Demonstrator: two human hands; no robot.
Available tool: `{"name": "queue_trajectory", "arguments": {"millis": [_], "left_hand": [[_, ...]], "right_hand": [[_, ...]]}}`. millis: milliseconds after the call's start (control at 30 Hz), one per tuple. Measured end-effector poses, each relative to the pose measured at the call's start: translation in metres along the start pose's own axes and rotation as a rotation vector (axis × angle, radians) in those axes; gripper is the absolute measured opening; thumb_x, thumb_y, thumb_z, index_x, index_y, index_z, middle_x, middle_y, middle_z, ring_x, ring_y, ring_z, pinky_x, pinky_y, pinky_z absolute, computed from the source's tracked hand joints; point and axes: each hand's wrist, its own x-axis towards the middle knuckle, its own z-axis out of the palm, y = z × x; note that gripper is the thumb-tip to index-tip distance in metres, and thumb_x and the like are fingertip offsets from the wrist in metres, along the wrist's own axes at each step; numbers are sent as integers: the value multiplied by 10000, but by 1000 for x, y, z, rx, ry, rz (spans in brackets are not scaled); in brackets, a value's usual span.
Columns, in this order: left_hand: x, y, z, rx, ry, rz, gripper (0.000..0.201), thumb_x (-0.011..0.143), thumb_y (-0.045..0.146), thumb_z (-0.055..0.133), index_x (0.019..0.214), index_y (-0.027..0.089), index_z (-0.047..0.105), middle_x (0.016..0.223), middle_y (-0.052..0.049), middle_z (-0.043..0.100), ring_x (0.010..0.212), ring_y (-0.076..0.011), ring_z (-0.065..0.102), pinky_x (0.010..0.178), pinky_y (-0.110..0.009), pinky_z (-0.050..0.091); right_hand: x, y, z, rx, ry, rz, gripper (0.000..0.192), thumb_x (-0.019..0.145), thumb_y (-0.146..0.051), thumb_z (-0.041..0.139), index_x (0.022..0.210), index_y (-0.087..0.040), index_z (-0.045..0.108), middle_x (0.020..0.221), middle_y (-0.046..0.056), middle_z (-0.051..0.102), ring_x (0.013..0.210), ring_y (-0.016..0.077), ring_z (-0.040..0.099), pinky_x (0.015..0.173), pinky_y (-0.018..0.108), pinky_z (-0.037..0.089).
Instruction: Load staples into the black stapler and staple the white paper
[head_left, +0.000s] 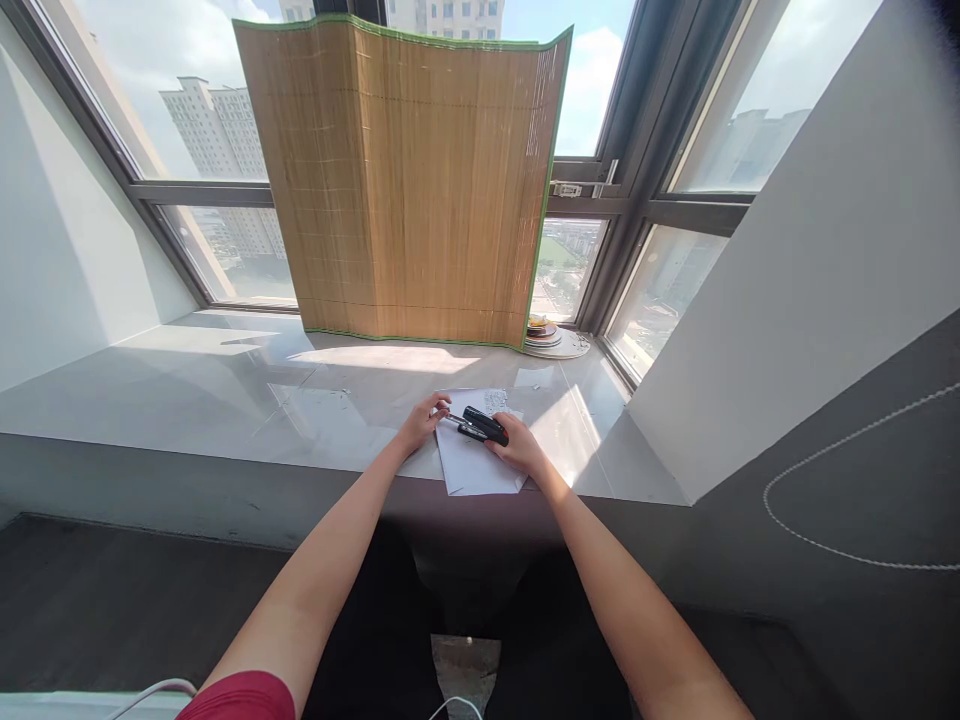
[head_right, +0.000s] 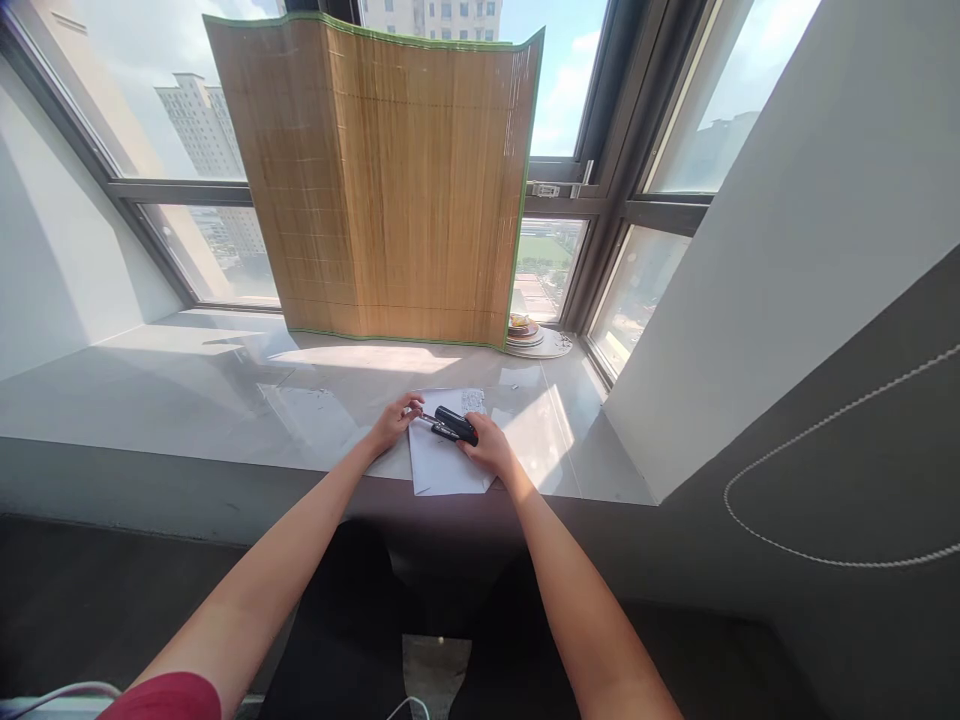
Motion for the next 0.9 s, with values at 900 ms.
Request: {"name": "queue_trajectory", "arguments": {"millis": [900], "left_hand": [[3,-3,3,202,-40,69,154,963,233,577,1024,215,717,1061,-87,604,1114,-273,530,1063,-444,420]], "right_hand": [[1,5,3,13,5,-1,192,805,-289,658,954,-246,546,969,36,620,922,245,566,790,336,430]]}}
